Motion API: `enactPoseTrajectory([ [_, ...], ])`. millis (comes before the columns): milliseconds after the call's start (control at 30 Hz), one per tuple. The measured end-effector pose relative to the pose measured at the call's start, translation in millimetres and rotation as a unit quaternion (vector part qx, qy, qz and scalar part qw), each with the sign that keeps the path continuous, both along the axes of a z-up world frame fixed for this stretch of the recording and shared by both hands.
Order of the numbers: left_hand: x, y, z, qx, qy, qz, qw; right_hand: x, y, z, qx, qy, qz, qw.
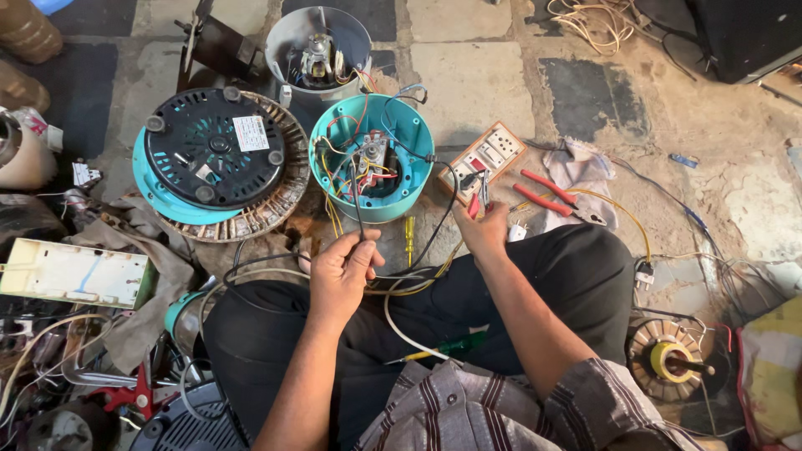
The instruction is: The person sits on the floor and repairs a disassembled fan motor. They use pliers to strip wire insulation and connect wires to a power strip to test the motor's functionality.
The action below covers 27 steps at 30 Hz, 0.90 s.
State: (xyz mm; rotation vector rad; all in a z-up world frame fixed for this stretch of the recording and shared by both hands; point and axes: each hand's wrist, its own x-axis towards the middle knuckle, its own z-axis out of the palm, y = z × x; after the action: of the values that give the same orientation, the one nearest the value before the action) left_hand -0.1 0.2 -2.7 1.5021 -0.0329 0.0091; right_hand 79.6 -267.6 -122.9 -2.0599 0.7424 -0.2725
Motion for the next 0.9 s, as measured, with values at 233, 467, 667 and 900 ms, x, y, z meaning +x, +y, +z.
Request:
enactPoseTrajectory([
  [233, 0.2, 0.7, -1.4, -0.005, -0.004, -0.006, 1.000, -0.2, -1.2, -2.4, -0.025, 0.005, 0.003, 1.000],
  [467, 0.1, -0.1, 1.2, 0.018, -0.010, 0.003, 1.000, 1.3, 1.4, 10.7, 0.033, 0.025, -0.023, 0.999],
  [667, 0.5, -0.2, 3.0, 0.010, 0.002, 0.001, 1.000, 2.7, -0.4, 4.3, -0.003, 0.006, -0.010, 1.000],
  [900, -0.1, 0.5, 2.0, 0.007, 0.000, -0.001, 1.000, 0.1, 0.7, -4.3, 0.015, -0.054, 0.012, 0.998],
])
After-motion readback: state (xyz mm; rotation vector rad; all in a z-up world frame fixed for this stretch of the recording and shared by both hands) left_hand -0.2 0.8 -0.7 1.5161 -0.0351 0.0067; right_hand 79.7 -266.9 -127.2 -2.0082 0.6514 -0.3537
